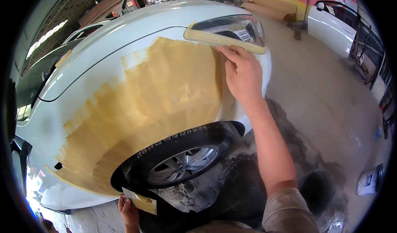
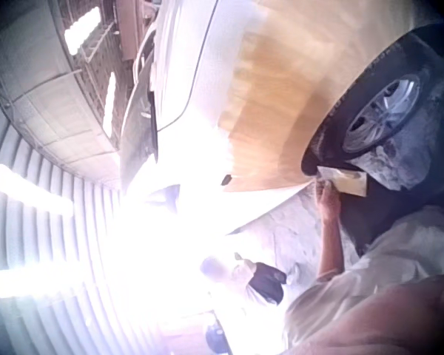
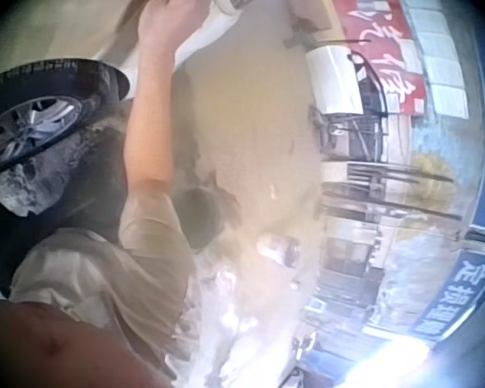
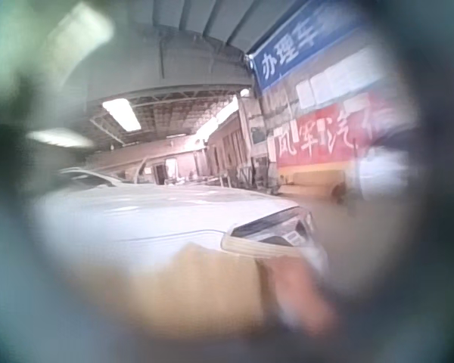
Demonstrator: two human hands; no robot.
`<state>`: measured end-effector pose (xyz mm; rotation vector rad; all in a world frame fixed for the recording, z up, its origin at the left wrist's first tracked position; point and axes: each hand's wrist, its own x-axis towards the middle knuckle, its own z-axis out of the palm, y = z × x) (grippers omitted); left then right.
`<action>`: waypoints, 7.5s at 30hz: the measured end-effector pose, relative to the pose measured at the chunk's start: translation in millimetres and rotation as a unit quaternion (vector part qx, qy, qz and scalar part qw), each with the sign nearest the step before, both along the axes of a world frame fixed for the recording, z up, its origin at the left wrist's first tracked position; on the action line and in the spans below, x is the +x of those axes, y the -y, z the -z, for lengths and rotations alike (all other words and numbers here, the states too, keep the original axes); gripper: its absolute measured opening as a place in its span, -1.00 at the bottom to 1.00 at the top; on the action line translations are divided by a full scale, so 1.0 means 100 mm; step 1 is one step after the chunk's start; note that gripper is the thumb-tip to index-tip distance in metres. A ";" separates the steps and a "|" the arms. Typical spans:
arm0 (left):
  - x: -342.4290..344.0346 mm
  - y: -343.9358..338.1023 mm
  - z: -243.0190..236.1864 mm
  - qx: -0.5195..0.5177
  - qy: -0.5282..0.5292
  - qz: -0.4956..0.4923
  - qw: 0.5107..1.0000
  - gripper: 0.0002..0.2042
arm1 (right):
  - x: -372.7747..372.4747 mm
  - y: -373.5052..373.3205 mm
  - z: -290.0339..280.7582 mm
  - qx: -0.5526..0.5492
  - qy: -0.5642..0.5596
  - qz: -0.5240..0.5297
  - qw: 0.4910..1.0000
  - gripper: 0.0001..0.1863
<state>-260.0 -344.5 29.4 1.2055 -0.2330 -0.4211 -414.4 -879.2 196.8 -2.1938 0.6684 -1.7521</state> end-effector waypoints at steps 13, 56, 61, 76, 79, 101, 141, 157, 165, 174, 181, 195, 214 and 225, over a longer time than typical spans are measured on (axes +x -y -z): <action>0.07 -0.01 0.05 0.003 -0.012 0.010 1.000 -0.79 | -0.06 -0.38 0.46 -0.014 0.009 0.025 1.000 -0.52; 0.08 -0.08 0.06 0.020 -0.007 0.037 0.999 -0.79 | 0.16 -1.60 1.48 0.037 0.092 0.008 0.995 -0.44; 0.07 -0.10 0.06 0.014 0.003 0.025 1.000 -0.79 | -0.13 -1.59 1.49 0.107 0.196 -0.034 0.974 -0.48; 0.10 -0.15 0.05 0.045 -0.040 0.020 0.998 -0.80 | -0.44 0.25 0.18 0.054 0.021 -0.052 0.997 -0.68; 0.12 -0.17 0.08 0.044 -0.044 0.020 0.998 -0.79 | -0.38 0.28 0.10 0.062 -0.019 -0.051 0.997 -0.67; 0.10 -0.11 0.05 0.057 -0.027 0.005 0.998 -0.63 | -0.16 -0.20 0.70 -0.002 0.033 0.033 0.999 -0.54; 0.05 -0.06 0.11 0.180 0.148 -0.043 0.971 -0.78 | -0.41 0.70 0.44 0.087 0.009 -0.067 0.994 -0.64; 0.09 -0.12 0.05 0.050 -0.037 0.007 0.998 -0.66 | -0.44 0.03 0.91 0.003 0.025 0.004 1.000 -0.56; 0.06 -0.08 0.01 0.044 -0.056 -0.021 0.997 -0.77 | -0.79 0.10 0.77 0.157 0.089 -0.077 0.981 -0.64; 0.09 -0.18 0.15 0.030 -0.046 -0.024 0.998 -0.72 | -0.70 0.76 0.48 0.039 0.046 -0.034 0.998 -0.66; 0.09 -0.12 0.11 0.041 -0.038 -0.005 0.998 -0.70 | -0.60 0.83 0.51 0.060 0.071 -0.020 0.995 -0.68; 0.32 -0.36 0.44 0.291 0.386 -0.039 0.875 -0.79 | -0.80 0.76 0.30 0.417 0.059 -0.044 0.906 -0.81; 0.16 -0.18 0.15 0.012 -0.024 0.022 0.999 -0.76 | -1.02 0.77 -0.12 -0.225 -0.396 0.269 0.849 -0.78; 0.22 -0.35 0.38 0.168 0.168 -0.007 0.971 -0.75 | -0.89 0.78 -0.13 -0.286 -0.418 0.285 0.814 -0.77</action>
